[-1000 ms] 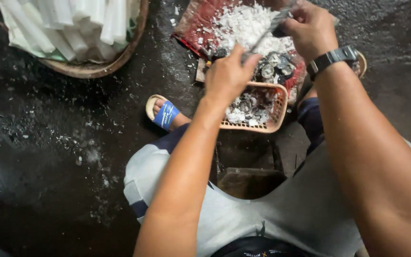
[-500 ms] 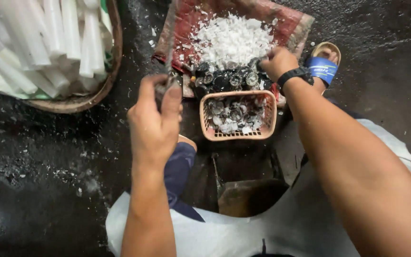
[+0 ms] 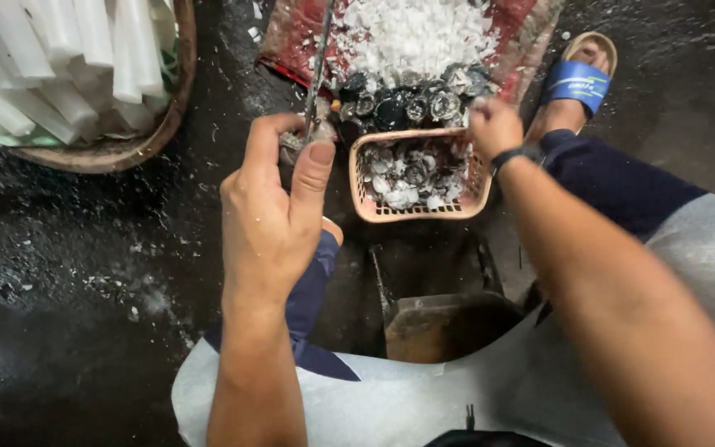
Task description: Cleaning wax residue from small candle molds using a metal scraping tool and tapping them into a collection basket.
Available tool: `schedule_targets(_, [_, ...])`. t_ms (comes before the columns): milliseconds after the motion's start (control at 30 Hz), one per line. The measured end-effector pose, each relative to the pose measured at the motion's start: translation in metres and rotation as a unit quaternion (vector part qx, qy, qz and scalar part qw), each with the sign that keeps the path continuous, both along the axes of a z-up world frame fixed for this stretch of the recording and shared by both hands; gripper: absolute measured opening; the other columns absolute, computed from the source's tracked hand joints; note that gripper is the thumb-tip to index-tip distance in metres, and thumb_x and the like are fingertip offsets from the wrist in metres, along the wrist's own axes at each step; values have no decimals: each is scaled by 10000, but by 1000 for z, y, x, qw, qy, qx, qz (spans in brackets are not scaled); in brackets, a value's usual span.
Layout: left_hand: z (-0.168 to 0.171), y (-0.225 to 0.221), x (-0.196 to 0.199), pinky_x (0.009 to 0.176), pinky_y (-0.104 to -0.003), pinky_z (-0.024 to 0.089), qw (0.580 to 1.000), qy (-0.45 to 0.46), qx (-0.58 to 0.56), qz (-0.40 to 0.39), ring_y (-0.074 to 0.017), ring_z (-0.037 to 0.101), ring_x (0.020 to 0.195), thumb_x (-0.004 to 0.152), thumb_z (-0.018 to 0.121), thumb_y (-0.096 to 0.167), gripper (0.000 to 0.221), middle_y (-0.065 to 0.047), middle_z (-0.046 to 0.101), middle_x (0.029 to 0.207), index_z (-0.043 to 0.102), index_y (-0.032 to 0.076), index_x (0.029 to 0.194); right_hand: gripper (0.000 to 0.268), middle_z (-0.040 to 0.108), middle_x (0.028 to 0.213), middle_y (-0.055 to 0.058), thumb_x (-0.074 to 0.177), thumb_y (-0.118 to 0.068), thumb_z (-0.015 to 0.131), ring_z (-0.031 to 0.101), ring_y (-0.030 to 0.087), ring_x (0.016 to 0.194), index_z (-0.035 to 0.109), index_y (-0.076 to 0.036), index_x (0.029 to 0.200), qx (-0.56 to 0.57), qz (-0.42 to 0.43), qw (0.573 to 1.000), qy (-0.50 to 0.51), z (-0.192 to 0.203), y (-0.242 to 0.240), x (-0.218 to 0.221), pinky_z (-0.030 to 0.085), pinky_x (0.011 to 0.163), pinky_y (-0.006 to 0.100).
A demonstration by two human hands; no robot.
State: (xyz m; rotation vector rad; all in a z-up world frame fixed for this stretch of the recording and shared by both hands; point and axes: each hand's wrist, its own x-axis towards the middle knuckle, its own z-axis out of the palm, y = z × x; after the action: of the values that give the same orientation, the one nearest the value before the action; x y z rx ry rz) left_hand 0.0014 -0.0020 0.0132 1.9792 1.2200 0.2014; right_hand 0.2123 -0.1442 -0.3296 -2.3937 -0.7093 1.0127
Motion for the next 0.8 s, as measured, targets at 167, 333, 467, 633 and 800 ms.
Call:
schedule_targets(167, [27, -16, -10, 590, -514, 391, 961, 267, -33, -57, -419, 561, 765, 816, 450, 442, 315, -104, 633, 827, 468, 177, 986, 266, 633, 902, 97, 681, -304, 467, 584, 310, 841, 651, -231, 858, -169, 104, 980, 17, -31, -62, -39, 438, 746, 359])
schedule_targets(333, [30, -25, -36, 640, -520, 401, 908, 404, -64, -91, -424, 551, 802, 767, 453, 484, 328, -129, 625, 838, 468, 232, 977, 247, 577, 910, 42, 760, -277, 478, 572, 194, 861, 577, -201, 974, -105, -374, 864, 320, -53, -81, -77, 429, 752, 331])
schedule_targets(467, [8, -16, -31, 689, -497, 402, 892, 433, -115, -52, -408, 545, 862, 754, 438, 478, 367, -131, 629, 876, 476, 231, 1023, 178, 619, 905, 47, 770, -185, 484, 622, 182, 674, 506, -59, 894, 26, -694, 541, 474, -74, -73, -80, 495, 531, 296])
schedule_targets(633, [-20, -12, -29, 594, -538, 425, 900, 417, -28, -122, -402, 584, 735, 779, 452, 497, 399, -119, 632, 827, 476, 172, 1010, 162, 590, 783, 123, 714, -161, 494, 575, 214, 643, 547, -31, 796, 81, -729, 464, 496, -131, -51, -58, 495, 583, 310])
schedule_targets(800, [-31, -11, -14, 559, -518, 436, 910, 393, -56, -123, -362, 590, 717, 760, 492, 490, 374, -65, 637, 852, 480, 204, 1000, 165, 642, 751, -55, 836, -170, 507, 565, 113, 665, 644, -182, 746, 9, -749, 506, 428, -125, -17, -47, 499, 659, 253])
